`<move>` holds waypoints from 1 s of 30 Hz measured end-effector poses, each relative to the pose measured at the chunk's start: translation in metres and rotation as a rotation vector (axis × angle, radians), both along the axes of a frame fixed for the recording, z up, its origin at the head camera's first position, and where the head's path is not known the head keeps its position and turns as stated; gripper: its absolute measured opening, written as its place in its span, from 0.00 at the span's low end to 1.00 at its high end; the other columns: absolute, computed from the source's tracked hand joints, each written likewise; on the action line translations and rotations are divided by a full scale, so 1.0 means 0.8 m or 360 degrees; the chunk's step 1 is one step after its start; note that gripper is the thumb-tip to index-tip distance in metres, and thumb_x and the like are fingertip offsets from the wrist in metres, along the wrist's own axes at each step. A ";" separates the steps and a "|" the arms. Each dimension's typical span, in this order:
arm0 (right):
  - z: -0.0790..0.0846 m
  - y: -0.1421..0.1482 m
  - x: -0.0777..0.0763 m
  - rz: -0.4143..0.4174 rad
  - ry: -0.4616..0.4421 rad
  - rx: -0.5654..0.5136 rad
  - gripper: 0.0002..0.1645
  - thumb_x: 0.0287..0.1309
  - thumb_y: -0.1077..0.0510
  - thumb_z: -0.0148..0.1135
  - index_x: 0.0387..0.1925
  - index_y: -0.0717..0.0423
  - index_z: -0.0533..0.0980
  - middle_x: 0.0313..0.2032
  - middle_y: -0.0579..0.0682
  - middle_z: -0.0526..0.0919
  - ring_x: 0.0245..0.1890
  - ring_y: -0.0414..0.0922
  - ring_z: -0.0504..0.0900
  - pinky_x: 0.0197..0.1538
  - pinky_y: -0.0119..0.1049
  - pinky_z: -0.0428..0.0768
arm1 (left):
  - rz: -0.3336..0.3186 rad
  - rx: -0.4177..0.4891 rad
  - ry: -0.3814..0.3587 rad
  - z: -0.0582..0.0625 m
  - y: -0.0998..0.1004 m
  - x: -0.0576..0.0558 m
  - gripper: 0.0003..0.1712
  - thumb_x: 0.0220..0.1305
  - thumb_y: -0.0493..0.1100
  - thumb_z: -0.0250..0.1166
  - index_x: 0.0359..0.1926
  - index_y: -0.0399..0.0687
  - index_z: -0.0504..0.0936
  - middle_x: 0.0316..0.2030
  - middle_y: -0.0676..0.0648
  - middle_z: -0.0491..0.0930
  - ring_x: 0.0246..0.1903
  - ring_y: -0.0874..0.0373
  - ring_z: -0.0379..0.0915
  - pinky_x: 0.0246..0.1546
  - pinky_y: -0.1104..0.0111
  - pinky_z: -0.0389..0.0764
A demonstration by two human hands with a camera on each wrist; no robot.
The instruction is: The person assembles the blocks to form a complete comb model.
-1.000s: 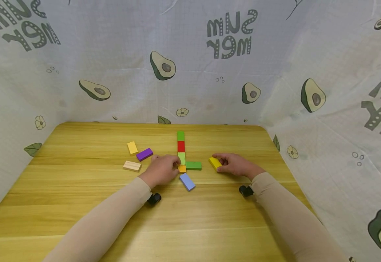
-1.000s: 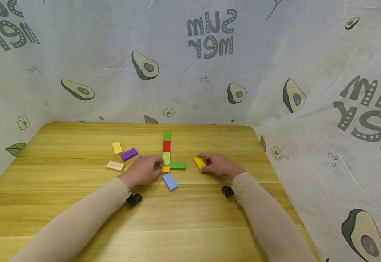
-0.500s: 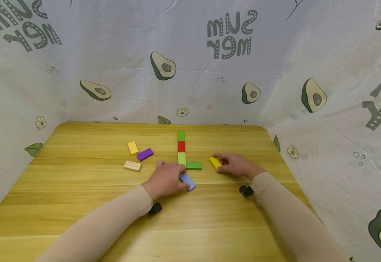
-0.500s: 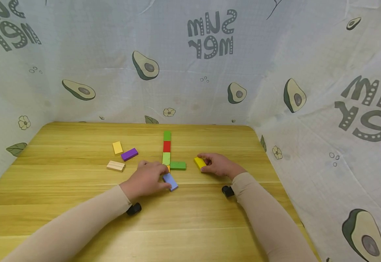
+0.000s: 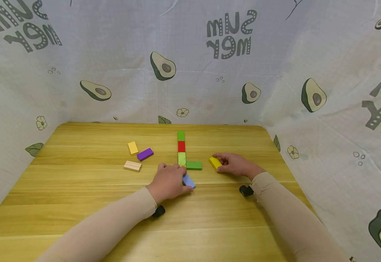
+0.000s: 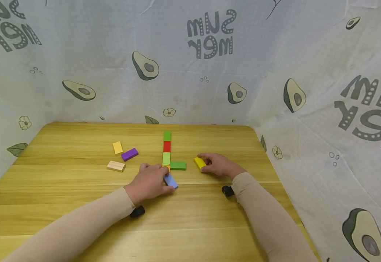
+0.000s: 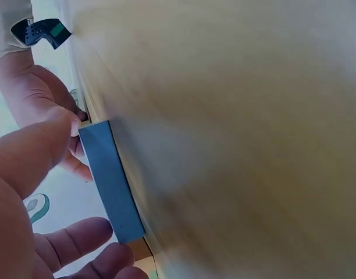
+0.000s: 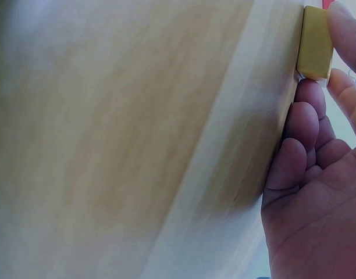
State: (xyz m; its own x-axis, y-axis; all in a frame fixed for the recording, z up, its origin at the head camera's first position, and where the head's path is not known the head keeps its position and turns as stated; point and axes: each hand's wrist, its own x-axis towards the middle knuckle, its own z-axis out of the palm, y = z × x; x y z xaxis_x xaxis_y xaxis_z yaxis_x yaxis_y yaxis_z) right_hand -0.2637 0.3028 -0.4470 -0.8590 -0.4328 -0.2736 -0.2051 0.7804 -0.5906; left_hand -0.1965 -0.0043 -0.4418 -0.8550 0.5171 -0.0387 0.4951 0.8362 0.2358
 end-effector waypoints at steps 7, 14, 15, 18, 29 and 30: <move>0.000 0.000 0.000 0.0001 -0.0009 -0.0015 0.36 0.72 0.56 0.67 0.76 0.60 0.68 0.37 0.51 0.75 0.34 0.45 0.69 0.41 0.38 0.69 | -0.0005 -0.0003 0.0062 -0.001 0.003 0.000 0.32 0.62 0.71 0.71 0.50 0.51 0.84 0.40 0.52 0.83 0.37 0.59 0.75 0.56 0.48 0.70; 0.000 0.000 0.000 -0.0004 -0.0006 -0.0020 0.36 0.71 0.56 0.67 0.75 0.60 0.68 0.37 0.50 0.74 0.36 0.45 0.70 0.43 0.39 0.70 | -0.0015 0.0006 0.0055 -0.004 0.001 0.000 0.31 0.62 0.71 0.71 0.51 0.53 0.84 0.41 0.53 0.83 0.38 0.59 0.76 0.59 0.45 0.70; 0.000 0.000 0.001 -0.0004 -0.0005 -0.0018 0.36 0.71 0.56 0.67 0.75 0.60 0.68 0.37 0.50 0.74 0.36 0.45 0.70 0.43 0.39 0.70 | -0.0017 0.0013 0.0047 -0.004 0.000 0.000 0.31 0.62 0.70 0.71 0.52 0.53 0.84 0.42 0.53 0.83 0.39 0.59 0.77 0.60 0.44 0.69; 0.000 0.000 0.001 -0.0010 -0.0010 -0.0016 0.36 0.71 0.56 0.67 0.75 0.60 0.68 0.38 0.50 0.74 0.36 0.46 0.70 0.44 0.40 0.70 | -0.0018 0.0041 0.0030 -0.006 -0.006 0.000 0.33 0.61 0.70 0.72 0.55 0.53 0.85 0.44 0.53 0.84 0.44 0.58 0.79 0.63 0.42 0.68; 0.000 -0.001 0.001 -0.0015 -0.0028 -0.0025 0.36 0.72 0.57 0.67 0.75 0.60 0.68 0.36 0.50 0.73 0.34 0.45 0.68 0.40 0.38 0.69 | 0.0028 0.0241 -0.0099 -0.013 -0.030 -0.004 0.33 0.57 0.64 0.79 0.57 0.51 0.86 0.54 0.52 0.86 0.54 0.55 0.83 0.65 0.40 0.65; 0.000 -0.001 0.001 -0.0015 -0.0029 -0.0028 0.36 0.72 0.57 0.67 0.75 0.60 0.68 0.36 0.50 0.73 0.34 0.45 0.68 0.40 0.38 0.69 | 0.0029 0.0252 -0.0110 -0.012 -0.031 -0.005 0.33 0.57 0.63 0.79 0.57 0.51 0.86 0.54 0.52 0.86 0.55 0.55 0.82 0.65 0.39 0.65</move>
